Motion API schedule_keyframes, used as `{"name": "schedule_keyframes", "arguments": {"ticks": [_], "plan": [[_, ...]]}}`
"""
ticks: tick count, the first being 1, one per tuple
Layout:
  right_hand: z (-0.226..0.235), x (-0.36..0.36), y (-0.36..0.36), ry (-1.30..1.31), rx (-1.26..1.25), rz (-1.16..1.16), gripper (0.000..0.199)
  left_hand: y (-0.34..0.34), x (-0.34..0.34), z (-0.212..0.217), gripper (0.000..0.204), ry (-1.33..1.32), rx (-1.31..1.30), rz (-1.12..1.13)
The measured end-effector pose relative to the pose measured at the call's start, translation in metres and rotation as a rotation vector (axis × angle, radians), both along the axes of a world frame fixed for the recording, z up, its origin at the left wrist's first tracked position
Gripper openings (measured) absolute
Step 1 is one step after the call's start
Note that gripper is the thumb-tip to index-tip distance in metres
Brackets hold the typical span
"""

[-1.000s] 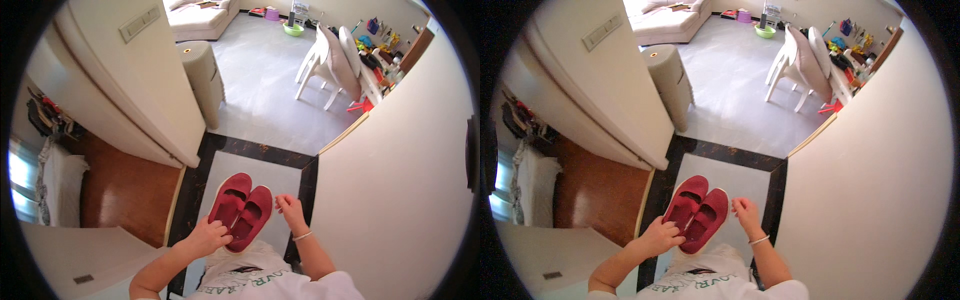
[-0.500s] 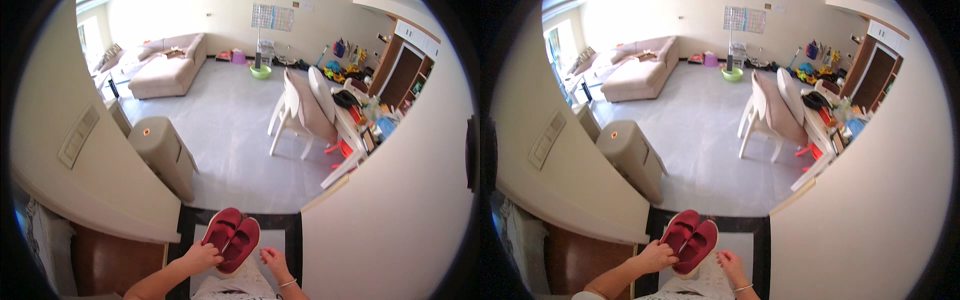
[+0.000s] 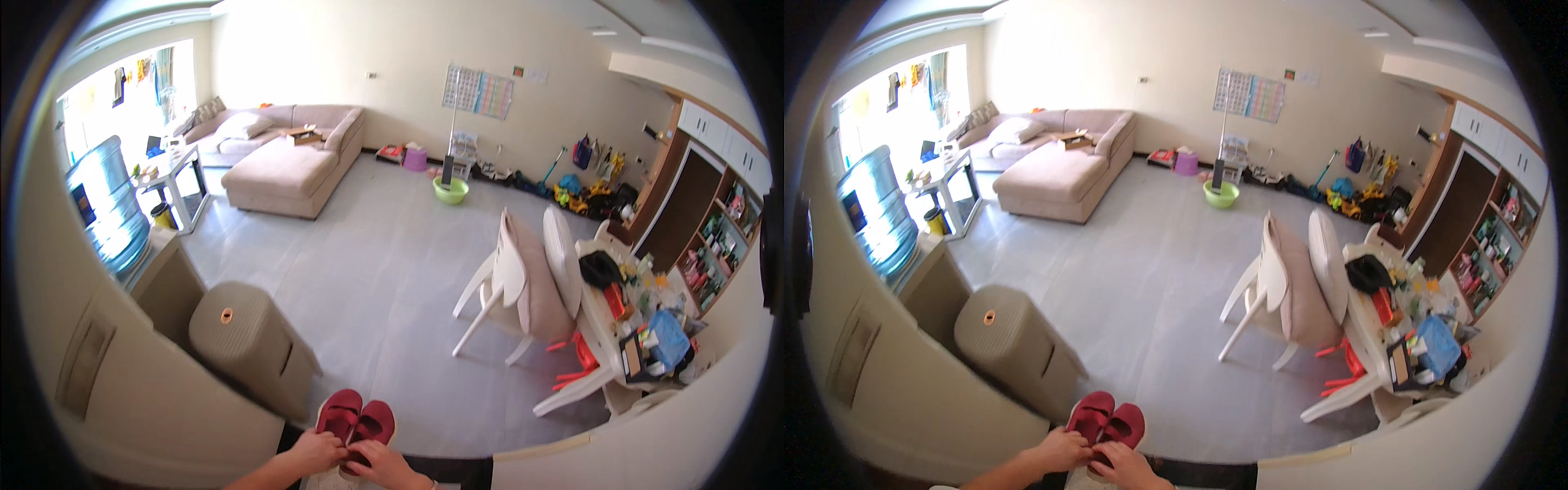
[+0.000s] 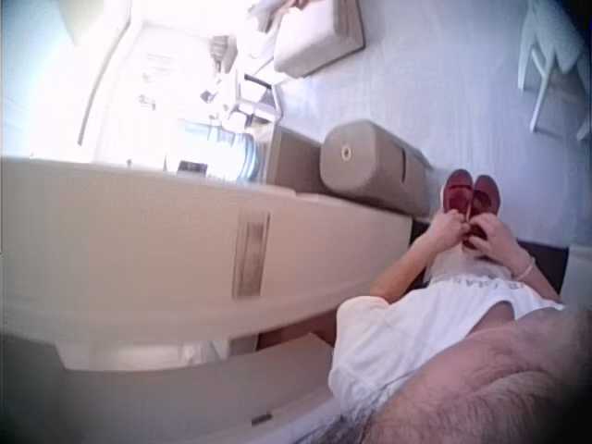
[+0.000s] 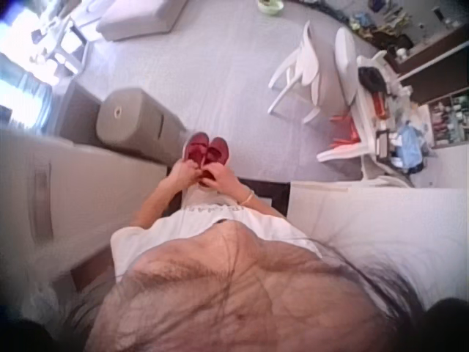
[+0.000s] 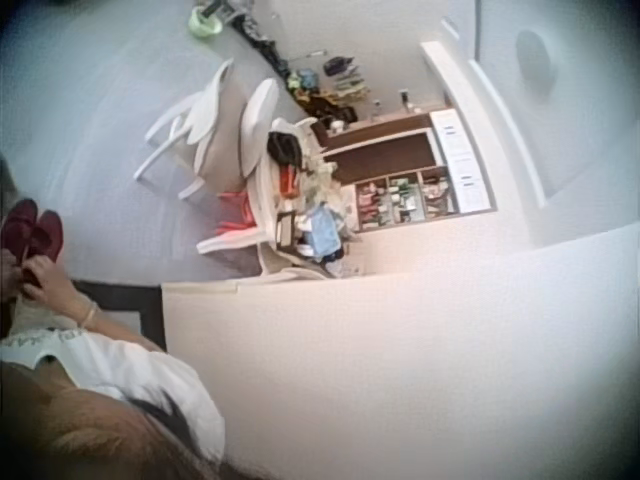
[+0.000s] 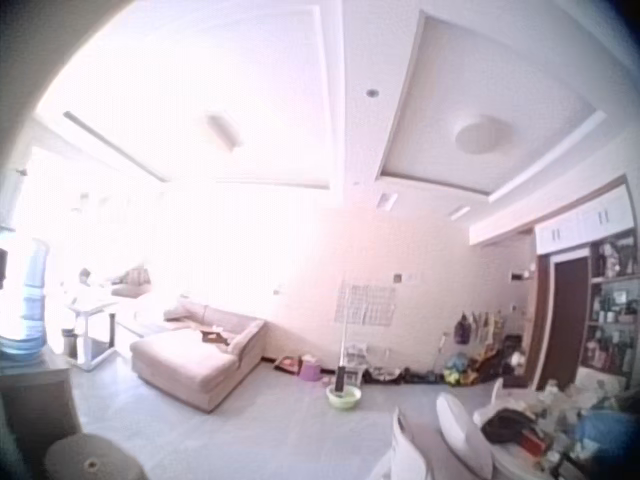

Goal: The person scrubs a pair of red slip-on shoes with a yellow brush and water from a basin, then rinses them with a hose. The shoes are placed on a white tiled surface during cleaning and later carried into a living room.

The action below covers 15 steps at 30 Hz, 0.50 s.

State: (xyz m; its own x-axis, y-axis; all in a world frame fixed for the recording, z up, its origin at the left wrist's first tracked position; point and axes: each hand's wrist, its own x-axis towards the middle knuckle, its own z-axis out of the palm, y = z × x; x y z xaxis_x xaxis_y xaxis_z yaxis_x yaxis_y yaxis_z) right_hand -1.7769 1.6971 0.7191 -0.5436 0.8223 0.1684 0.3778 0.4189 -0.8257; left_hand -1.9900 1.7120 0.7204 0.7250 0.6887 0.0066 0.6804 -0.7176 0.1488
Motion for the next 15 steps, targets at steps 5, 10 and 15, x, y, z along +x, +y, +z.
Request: {"name": "schedule_keyframes", "arguments": {"ticks": [5,10,15], "plan": [[0.021,0.002,0.122,-0.119,0.049,-0.148,0.046,0.153,0.022,0.016,0.013,-0.016,-0.016,-0.123],[0.044,0.033,0.223,-0.298,0.057,-0.336,0.061,0.283,0.067,0.036,0.013,-0.021,-0.025,-0.26],[0.026,0.046,0.327,-0.32,0.036,-0.233,0.06,0.376,0.086,0.031,0.015,0.119,-0.083,-0.142]]}}
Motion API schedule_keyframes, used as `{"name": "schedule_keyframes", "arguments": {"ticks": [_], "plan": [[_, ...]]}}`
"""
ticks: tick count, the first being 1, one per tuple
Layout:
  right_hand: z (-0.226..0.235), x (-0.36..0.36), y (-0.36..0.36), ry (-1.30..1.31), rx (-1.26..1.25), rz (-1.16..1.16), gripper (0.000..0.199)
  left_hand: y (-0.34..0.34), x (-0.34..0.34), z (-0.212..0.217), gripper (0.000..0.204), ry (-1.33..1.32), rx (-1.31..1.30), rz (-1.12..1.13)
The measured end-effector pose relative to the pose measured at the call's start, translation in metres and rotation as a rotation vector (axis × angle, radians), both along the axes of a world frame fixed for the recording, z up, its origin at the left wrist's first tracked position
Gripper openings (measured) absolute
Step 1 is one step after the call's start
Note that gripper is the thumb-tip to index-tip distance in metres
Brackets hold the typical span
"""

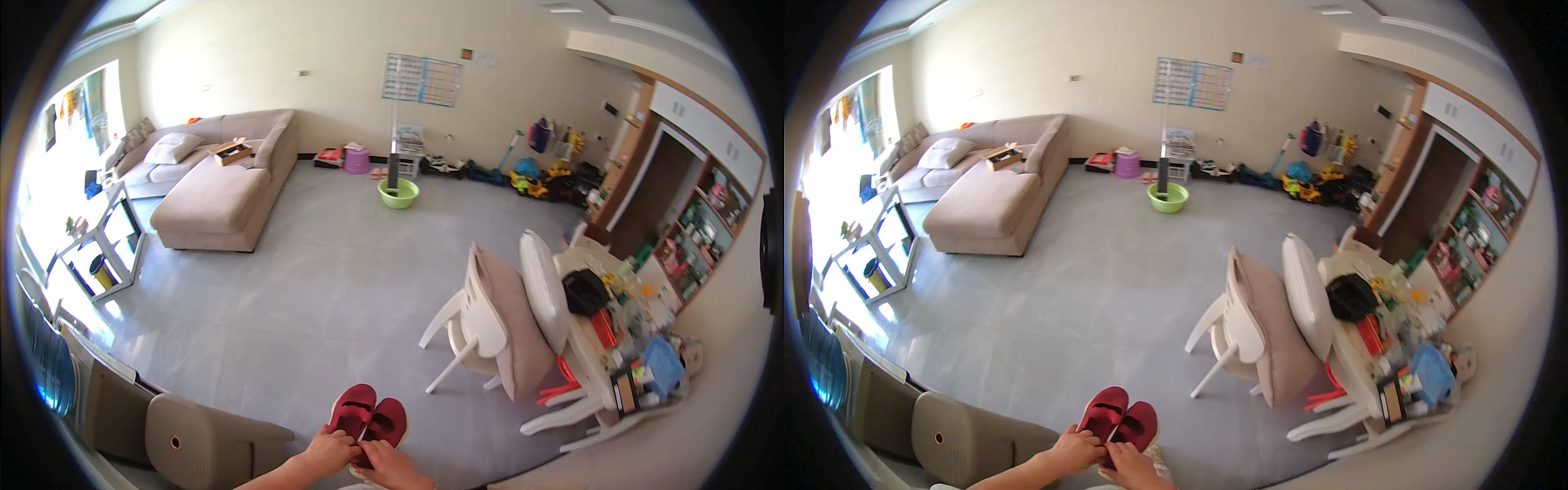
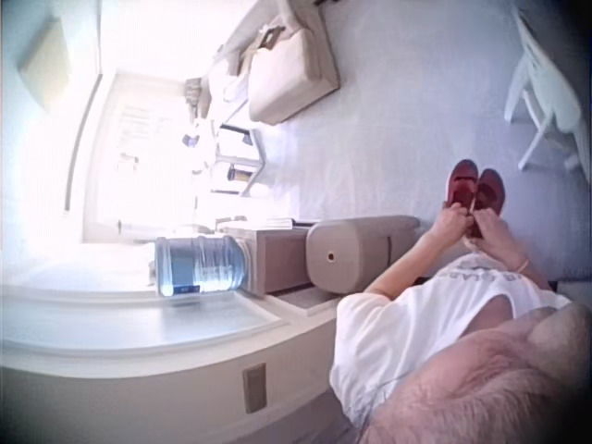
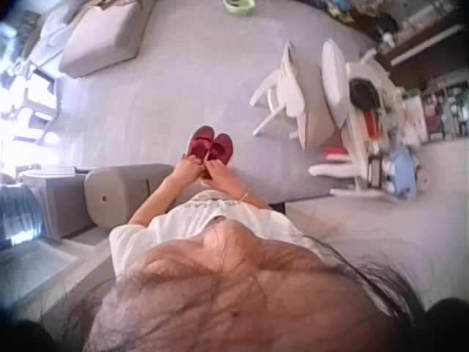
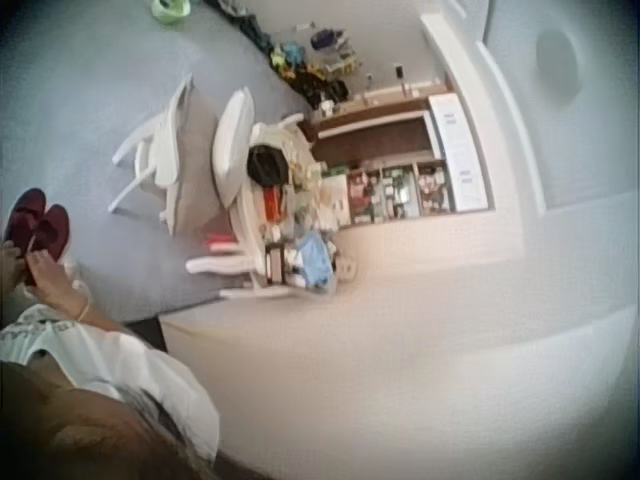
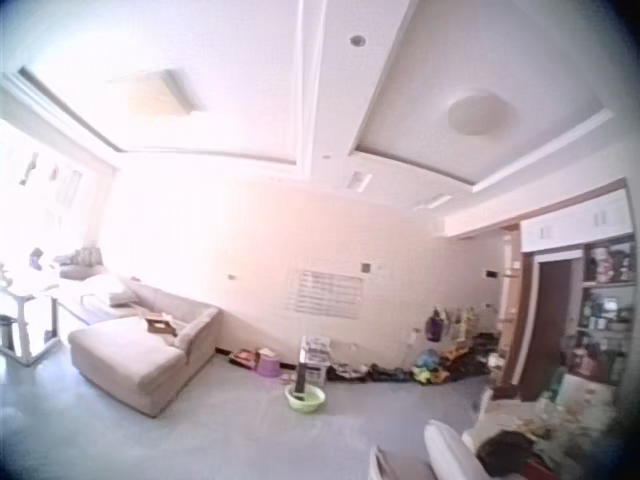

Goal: The person scrubs a pair of red slip-on shoes with a yellow brush and water from a basin, then rinses them with a hose. The shoes are placed on a white tiled surface during cleaning and later carried into a living room.

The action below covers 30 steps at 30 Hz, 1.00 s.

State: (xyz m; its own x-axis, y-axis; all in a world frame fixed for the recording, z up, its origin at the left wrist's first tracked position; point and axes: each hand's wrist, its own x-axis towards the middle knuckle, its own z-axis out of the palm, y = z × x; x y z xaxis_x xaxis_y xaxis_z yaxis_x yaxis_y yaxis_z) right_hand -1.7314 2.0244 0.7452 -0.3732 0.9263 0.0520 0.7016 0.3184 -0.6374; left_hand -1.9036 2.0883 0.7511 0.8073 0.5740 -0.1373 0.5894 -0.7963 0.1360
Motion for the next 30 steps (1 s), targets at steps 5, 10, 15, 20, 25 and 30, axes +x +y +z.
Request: {"name": "schedule_keyframes", "arguments": {"ticks": [5,10,15,20,25,30], "plan": [[-0.006,0.028,0.14,-0.007,0.016,0.303,0.058,0.087,0.014,-0.007,0.018,0.059,-0.15,0.274],[-0.013,0.031,0.263,0.081,0.07,0.349,0.059,0.19,0.019,-0.013,0.019,-0.005,-0.165,0.386],[-0.034,0.038,0.382,0.004,-0.011,0.317,0.051,0.311,0.024,-0.03,0.019,-0.068,-0.183,0.403],[-0.017,0.078,0.517,-0.013,-0.116,0.055,0.045,0.48,0.075,-0.054,0.014,-0.15,-0.105,0.167],[0.01,0.128,0.622,0.009,-0.064,-0.211,0.044,0.624,0.137,-0.031,0.014,-0.104,-0.106,-0.048],[-0.017,0.204,0.758,-0.029,-0.036,-0.192,0.036,0.766,0.206,-0.007,0.014,-0.076,-0.019,-0.064]]}}
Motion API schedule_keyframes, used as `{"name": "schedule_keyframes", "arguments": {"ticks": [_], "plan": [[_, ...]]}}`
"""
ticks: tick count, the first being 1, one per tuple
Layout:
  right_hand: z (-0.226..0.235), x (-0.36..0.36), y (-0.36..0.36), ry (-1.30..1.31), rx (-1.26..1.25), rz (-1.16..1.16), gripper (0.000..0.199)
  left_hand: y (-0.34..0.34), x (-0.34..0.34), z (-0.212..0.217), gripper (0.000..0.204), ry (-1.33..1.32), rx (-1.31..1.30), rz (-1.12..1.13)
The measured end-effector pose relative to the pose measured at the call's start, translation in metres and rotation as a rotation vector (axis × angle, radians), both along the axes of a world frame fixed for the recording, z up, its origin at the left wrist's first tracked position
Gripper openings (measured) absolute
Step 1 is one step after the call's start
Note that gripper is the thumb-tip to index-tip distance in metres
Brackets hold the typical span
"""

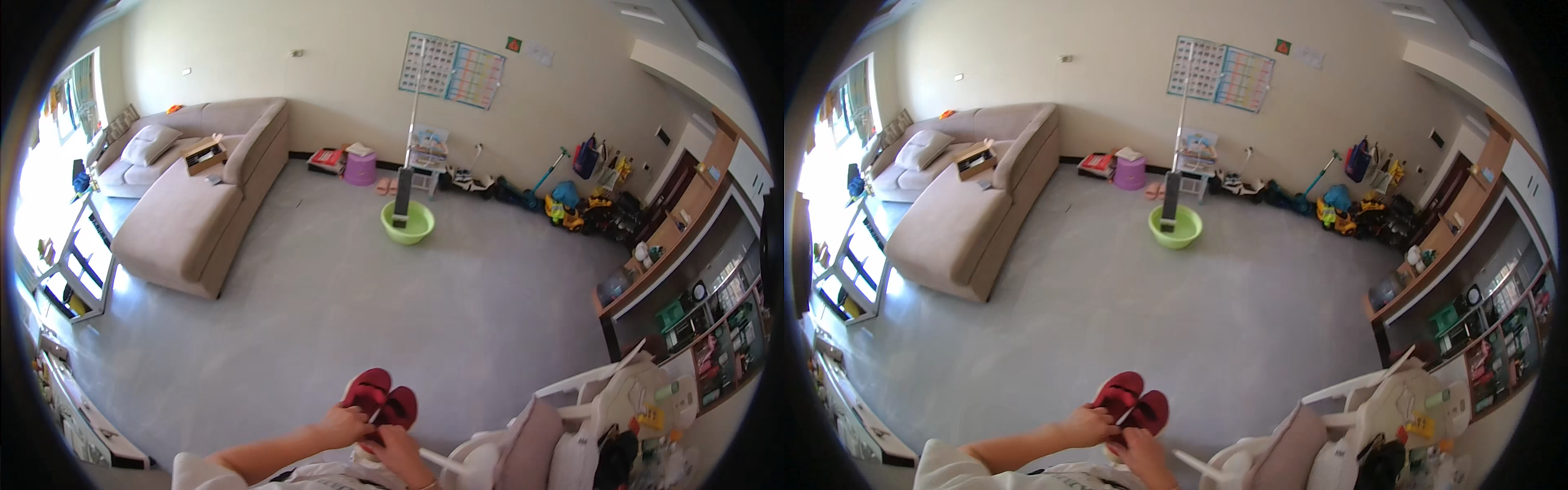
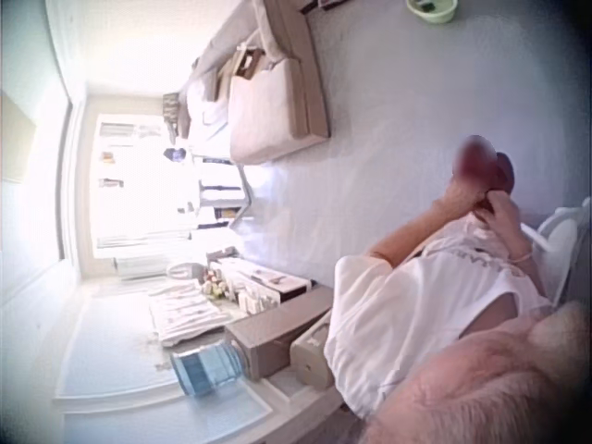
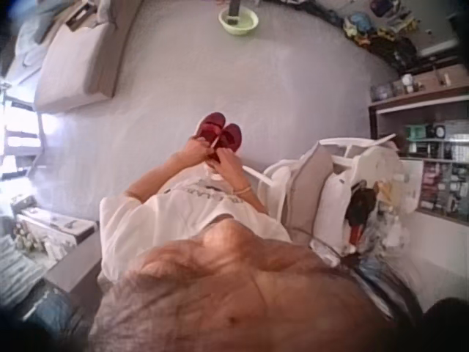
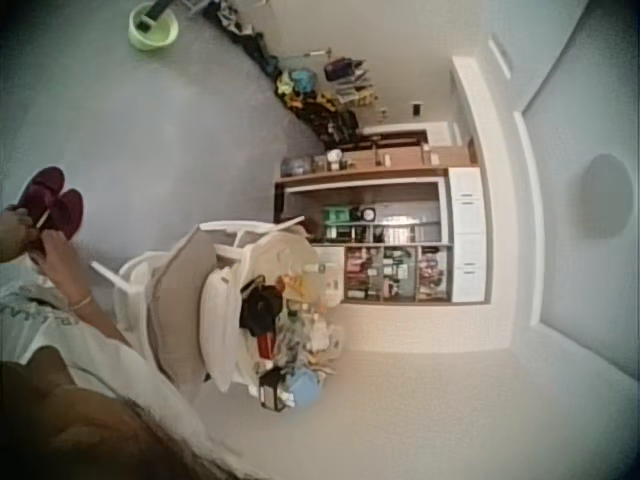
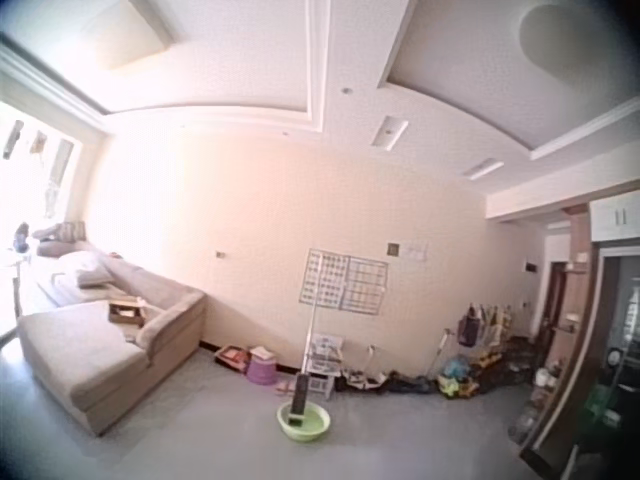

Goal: The person scrubs a pair of red slip-on shoes with a yellow brush and water from a basin, then rinses them with a hose. The shoes are placed on a white tiled surface during cleaning and later carried into a living room.

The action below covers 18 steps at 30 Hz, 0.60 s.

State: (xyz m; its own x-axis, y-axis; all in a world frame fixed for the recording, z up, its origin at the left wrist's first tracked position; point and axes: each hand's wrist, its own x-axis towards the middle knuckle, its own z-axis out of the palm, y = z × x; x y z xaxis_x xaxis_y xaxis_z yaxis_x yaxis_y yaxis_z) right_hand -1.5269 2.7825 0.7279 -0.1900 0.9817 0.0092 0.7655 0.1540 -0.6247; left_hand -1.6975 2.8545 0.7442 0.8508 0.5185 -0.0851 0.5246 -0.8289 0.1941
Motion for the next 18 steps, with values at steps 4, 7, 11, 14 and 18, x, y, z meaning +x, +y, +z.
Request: {"name": "schedule_keyframes", "arguments": {"ticks": [4,7,11,14,18], "plan": [[-0.006,0.035,0.078,0.028,0.046,0.061,0.033,0.061,0.025,-0.017,0.017,0.003,-0.039,0.113],[-0.001,0.055,0.168,0.117,0.112,0.131,0.025,0.14,0.047,0.0,0.019,-0.031,-0.079,0.211],[-0.008,0.078,0.283,0.108,0.137,0.202,0.025,0.244,0.063,-0.01,0.021,-0.091,-0.04,0.256],[-0.015,0.1,0.369,0.073,0.086,0.221,0.025,0.329,0.082,-0.018,0.02,-0.167,-0.005,0.26],[0.008,0.128,0.49,0.096,0.132,0.117,0.022,0.464,0.118,-0.012,0.019,-0.169,0.008,0.2]]}}
